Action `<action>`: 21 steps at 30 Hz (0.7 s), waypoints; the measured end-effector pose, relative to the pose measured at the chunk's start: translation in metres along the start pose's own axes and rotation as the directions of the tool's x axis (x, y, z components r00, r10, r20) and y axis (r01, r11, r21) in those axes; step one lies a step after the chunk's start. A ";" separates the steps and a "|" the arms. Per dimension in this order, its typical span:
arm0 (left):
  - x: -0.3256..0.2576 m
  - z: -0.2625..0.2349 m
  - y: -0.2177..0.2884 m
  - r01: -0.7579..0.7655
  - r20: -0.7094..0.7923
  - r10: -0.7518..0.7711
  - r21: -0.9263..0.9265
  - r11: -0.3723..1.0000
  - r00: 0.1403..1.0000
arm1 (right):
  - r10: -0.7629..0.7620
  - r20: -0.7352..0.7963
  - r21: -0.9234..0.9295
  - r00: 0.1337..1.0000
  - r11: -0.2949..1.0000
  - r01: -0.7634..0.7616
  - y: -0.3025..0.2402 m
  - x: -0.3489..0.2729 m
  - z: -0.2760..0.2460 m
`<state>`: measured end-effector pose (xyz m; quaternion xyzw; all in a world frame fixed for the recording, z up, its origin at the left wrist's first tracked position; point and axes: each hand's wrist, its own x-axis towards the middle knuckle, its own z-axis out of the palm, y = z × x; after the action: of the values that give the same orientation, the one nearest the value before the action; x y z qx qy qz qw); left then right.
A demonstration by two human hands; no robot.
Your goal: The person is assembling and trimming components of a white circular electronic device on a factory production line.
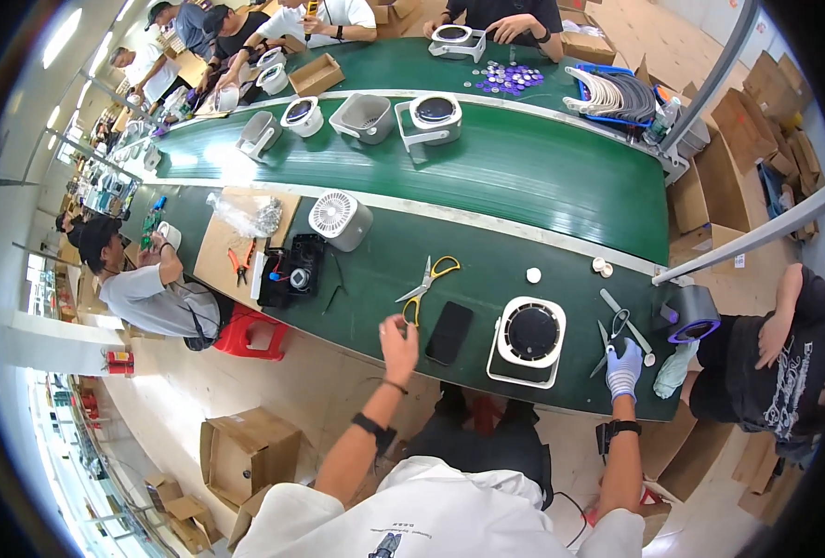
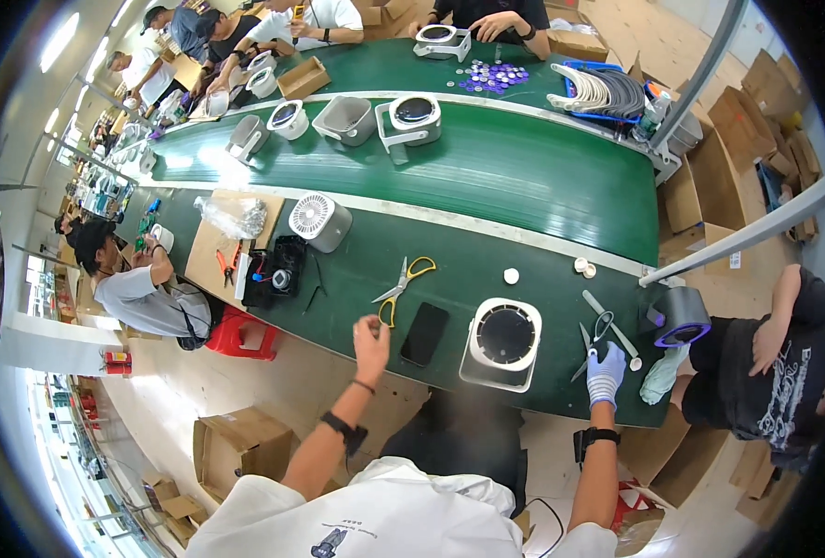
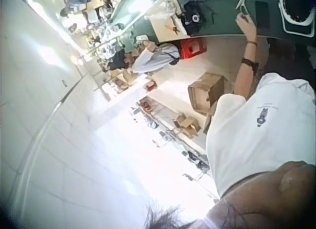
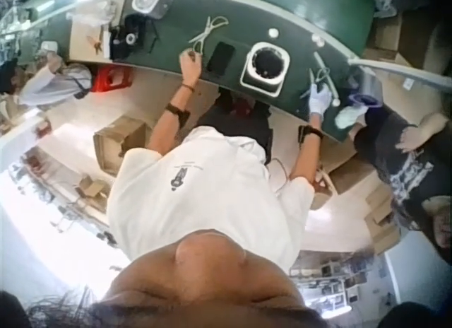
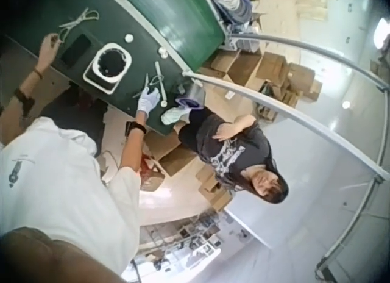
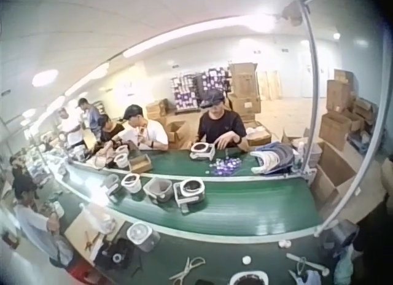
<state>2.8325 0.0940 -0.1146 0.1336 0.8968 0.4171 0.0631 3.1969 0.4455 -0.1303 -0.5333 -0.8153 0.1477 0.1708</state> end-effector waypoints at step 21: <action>-0.035 -0.107 0.161 0.030 0.427 0.108 -0.304 0.952 0.898 | -0.458 -0.010 0.372 0.889 0.823 0.428 -0.279 -0.023 -0.139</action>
<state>2.8716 0.1048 0.0780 0.2310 0.7819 0.5097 0.2748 3.0378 0.3246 0.1100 -0.2818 -0.8810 0.2738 0.2634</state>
